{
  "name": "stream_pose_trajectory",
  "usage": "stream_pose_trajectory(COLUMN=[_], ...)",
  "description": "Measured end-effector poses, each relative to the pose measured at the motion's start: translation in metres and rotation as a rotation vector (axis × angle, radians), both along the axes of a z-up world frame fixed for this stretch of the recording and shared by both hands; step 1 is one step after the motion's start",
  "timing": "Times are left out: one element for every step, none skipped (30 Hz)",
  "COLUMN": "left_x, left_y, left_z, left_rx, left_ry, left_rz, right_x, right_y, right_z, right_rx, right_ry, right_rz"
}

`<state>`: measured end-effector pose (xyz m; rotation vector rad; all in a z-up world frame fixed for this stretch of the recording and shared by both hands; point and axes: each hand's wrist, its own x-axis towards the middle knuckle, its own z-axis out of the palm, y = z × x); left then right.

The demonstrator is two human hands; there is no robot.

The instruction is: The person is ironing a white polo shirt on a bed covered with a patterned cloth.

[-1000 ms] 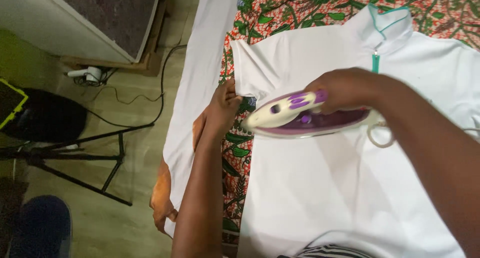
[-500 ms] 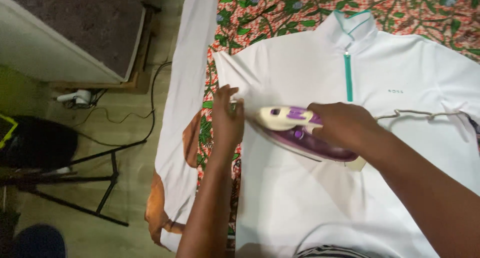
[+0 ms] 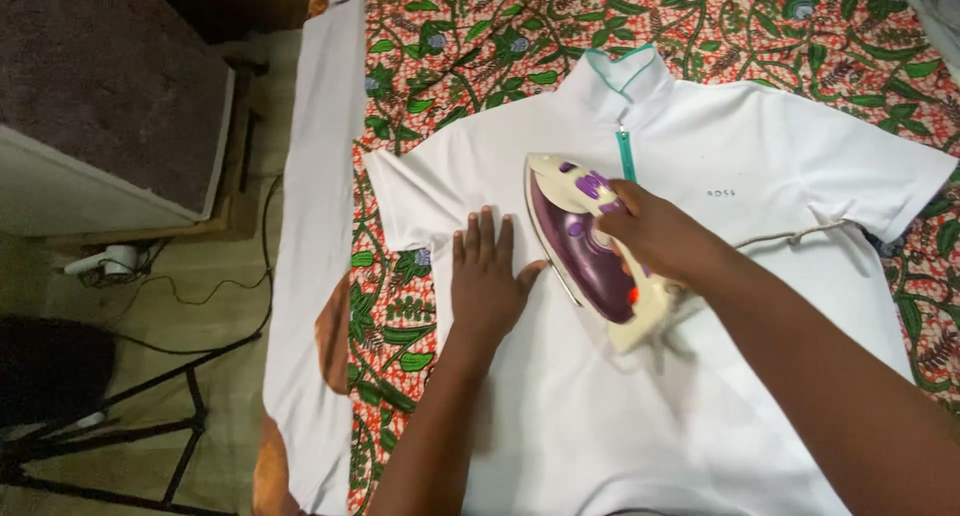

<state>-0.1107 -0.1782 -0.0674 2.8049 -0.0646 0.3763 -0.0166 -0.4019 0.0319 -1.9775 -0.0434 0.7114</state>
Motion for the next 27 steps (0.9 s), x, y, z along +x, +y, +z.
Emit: stream_pose_trajectory(left_x=[-0.001,-0.002,-0.001,-0.001,-0.001,-0.001,-0.001,0.0,0.002,0.004,0.008,0.012,0.018,0.028,0.038,0.048,0.062,0.076,0.092,0.111,0.131,0.15,0.167,0.184,0.201,0.2,0.2], left_y=[-0.001,-0.002,-0.002,-0.002,-0.002,-0.002,-0.002,-0.003,-0.003,-0.003,-0.004,-0.006,-0.007,-0.007,-0.008,-0.008,-0.009,-0.01,-0.01,-0.007,-0.006,-0.005,-0.002,0.0,0.003,0.006,0.01], left_z=[0.001,0.001,0.001,0.001,0.002,0.003,0.003,0.005,0.007,0.009,0.017,0.025,0.032,0.039,0.045,0.051,0.054,0.057,0.062,0.037,0.013,-0.011,-0.034,-0.058,-0.081,-0.068,-0.054], left_rx=[-0.005,-0.007,0.001,0.008,0.011,0.013,0.015,0.017,0.035,0.052,0.054,0.076,0.097,0.097,0.134,0.171,0.168,0.111,0.058,0.058,0.04,0.02,0.021,0.086,0.151,0.152,0.11], left_ry=[-0.004,0.002,-0.011,-0.023,-0.021,-0.026,-0.032,-0.031,-0.021,-0.01,-0.01,0.069,0.148,0.149,0.212,0.274,0.282,0.342,0.397,0.399,0.201,0.003,0.004,-0.089,-0.182,-0.181,-0.077], left_rz=[-0.003,-0.01,0.0,0.01,0.006,0.007,0.01,0.008,0.006,0.005,0.005,0.016,0.026,0.024,0.039,0.055,0.055,0.089,0.122,0.123,0.009,-0.105,-0.109,-0.104,-0.101,-0.106,-0.084], right_x=[0.003,0.013,0.023,0.034,0.05,0.066,0.081,0.097,0.114,0.131,0.121,0.112,0.104,0.092,0.08,0.069,0.056,0.043,0.031,0.028,0.025,0.021,0.025,0.029,0.033,0.04,0.049], right_y=[0.004,0.01,0.017,0.024,0.028,0.031,0.035,0.032,0.03,0.028,0.028,0.028,0.029,0.022,0.014,0.007,0.004,0.0,-0.003,-0.003,-0.004,-0.005,-0.005,-0.005,-0.005,-0.003,-0.002], right_z=[0.0,-0.002,-0.003,-0.005,-0.01,-0.015,-0.02,-0.04,-0.059,-0.078,-0.053,-0.029,-0.005,-0.003,-0.001,0.001,0.012,0.023,0.034,0.039,0.043,0.048,0.035,0.022,0.01,0.004,-0.003], right_rx=[-0.068,-0.07,-0.145,-0.22,-0.218,-0.184,-0.149,-0.148,-0.23,-0.31,-0.308,-0.372,-0.433,-0.433,-0.453,-0.474,-0.475,-0.518,-0.557,-0.556,-0.557,-0.558,-0.557,-0.534,-0.511,-0.51,-0.528], right_ry=[-0.131,-0.125,-0.204,-0.282,-0.279,-0.262,-0.246,-0.245,-0.508,-0.77,-0.771,-0.589,-0.406,-0.404,-0.384,-0.363,-0.356,-0.309,-0.268,-0.267,-0.195,-0.125,-0.123,-0.21,-0.296,-0.295,-0.393], right_rz=[0.069,0.062,0.065,0.069,0.065,0.063,0.061,0.059,0.2,0.343,0.342,0.305,0.267,0.265,0.286,0.307,0.311,0.312,0.309,0.311,0.274,0.237,0.233,0.224,0.211,0.207,0.217])
